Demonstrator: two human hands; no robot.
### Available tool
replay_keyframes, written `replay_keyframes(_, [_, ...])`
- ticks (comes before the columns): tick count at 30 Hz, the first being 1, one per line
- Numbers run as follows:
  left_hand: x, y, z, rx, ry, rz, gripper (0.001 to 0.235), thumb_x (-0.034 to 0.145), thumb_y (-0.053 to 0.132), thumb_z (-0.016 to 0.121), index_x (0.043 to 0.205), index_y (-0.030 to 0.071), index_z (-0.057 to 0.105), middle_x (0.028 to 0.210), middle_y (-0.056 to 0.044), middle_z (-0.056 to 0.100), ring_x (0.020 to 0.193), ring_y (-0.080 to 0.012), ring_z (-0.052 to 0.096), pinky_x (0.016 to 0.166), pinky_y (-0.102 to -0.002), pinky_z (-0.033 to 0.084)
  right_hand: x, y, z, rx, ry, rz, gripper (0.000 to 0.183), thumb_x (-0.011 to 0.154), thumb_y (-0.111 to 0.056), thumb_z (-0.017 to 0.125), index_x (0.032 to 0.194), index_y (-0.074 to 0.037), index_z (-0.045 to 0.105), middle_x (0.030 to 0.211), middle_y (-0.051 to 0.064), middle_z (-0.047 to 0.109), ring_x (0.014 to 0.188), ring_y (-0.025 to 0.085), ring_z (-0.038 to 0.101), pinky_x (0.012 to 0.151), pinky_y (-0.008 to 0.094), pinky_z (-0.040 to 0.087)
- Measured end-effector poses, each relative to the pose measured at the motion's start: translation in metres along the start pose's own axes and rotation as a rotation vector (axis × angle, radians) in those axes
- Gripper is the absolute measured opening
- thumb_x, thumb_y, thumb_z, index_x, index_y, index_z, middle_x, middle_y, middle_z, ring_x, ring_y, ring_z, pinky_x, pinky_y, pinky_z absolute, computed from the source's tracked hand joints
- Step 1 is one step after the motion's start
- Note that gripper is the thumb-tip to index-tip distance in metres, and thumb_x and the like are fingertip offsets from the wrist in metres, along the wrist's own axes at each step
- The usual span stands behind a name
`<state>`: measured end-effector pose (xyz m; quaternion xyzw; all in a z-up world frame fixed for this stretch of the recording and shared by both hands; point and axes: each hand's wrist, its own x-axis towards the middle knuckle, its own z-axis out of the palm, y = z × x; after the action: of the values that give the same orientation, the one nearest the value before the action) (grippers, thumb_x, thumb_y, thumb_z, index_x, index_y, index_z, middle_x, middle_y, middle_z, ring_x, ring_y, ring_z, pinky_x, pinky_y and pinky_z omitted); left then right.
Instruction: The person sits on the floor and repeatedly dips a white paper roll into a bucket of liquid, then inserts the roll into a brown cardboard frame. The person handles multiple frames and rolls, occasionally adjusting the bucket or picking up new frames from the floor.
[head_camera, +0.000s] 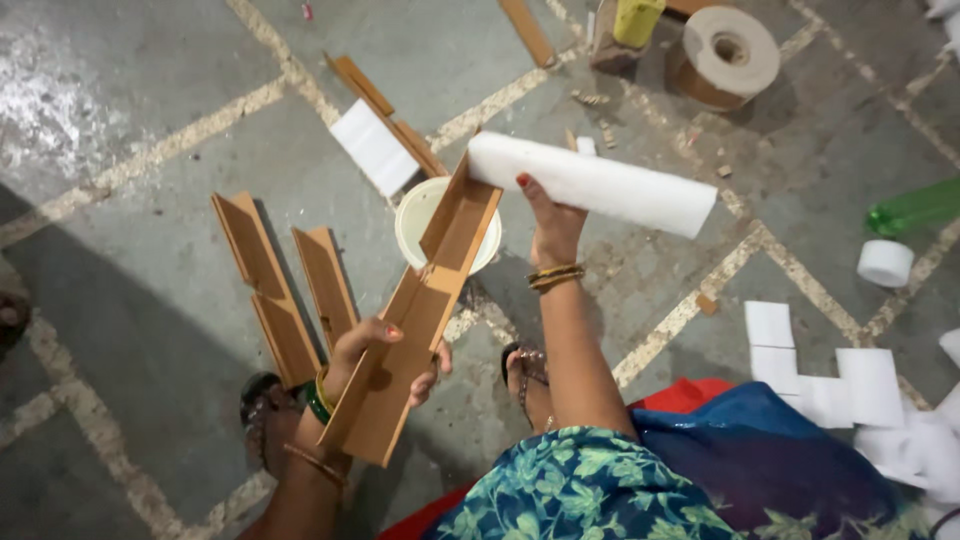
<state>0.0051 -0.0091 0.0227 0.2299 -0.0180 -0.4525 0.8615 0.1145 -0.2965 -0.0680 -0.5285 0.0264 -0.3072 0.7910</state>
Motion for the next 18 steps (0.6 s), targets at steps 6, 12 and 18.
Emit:
replay_keyframes(6, [0.000, 0.001, -0.004, 0.001, -0.043, 0.007, 0.062, 0.091, 0.025, 0.051, 0.139, -0.012, 0.038, 0.098, -0.034, 0.065, 0.063, -0.0237, 0.062, 0.054, -0.035, 0.057, -0.002, -0.006, 0.000, 0.044, -0.023, 0.093, 0.077, 0.087, -0.001, 0.085, 0.151, 0.000, 0.043, 0.125, 0.007, 0.063, 0.115, 0.018, 0.062, 0.107, 0.034, 0.051])
replay_keyframes(12, [0.003, -0.006, -0.013, -0.083, -0.023, -0.006, 0.059, 0.091, 0.025, 0.051, 0.134, -0.014, 0.040, 0.097, -0.033, 0.065, 0.064, -0.0249, 0.065, 0.056, -0.035, 0.059, -0.003, -0.004, -0.005, 0.132, -0.009, 0.172, 0.058, 0.082, 0.004, 0.082, 0.133, -0.005, 0.054, 0.115, 0.006, 0.066, 0.108, 0.018, 0.065, 0.098, 0.034, 0.056])
replay_keyframes(18, [0.004, -0.002, -0.028, -0.081, -0.094, -0.058, 0.057, 0.099, 0.025, 0.051, 0.123, -0.026, 0.043, 0.098, -0.034, 0.064, 0.070, -0.0279, 0.067, 0.060, -0.038, 0.061, -0.004, 0.002, -0.024, 0.099, -0.109, 0.249, 0.038, 0.085, 0.004, 0.082, 0.118, -0.001, 0.065, 0.109, 0.008, 0.069, 0.105, 0.021, 0.067, 0.095, 0.035, 0.057])
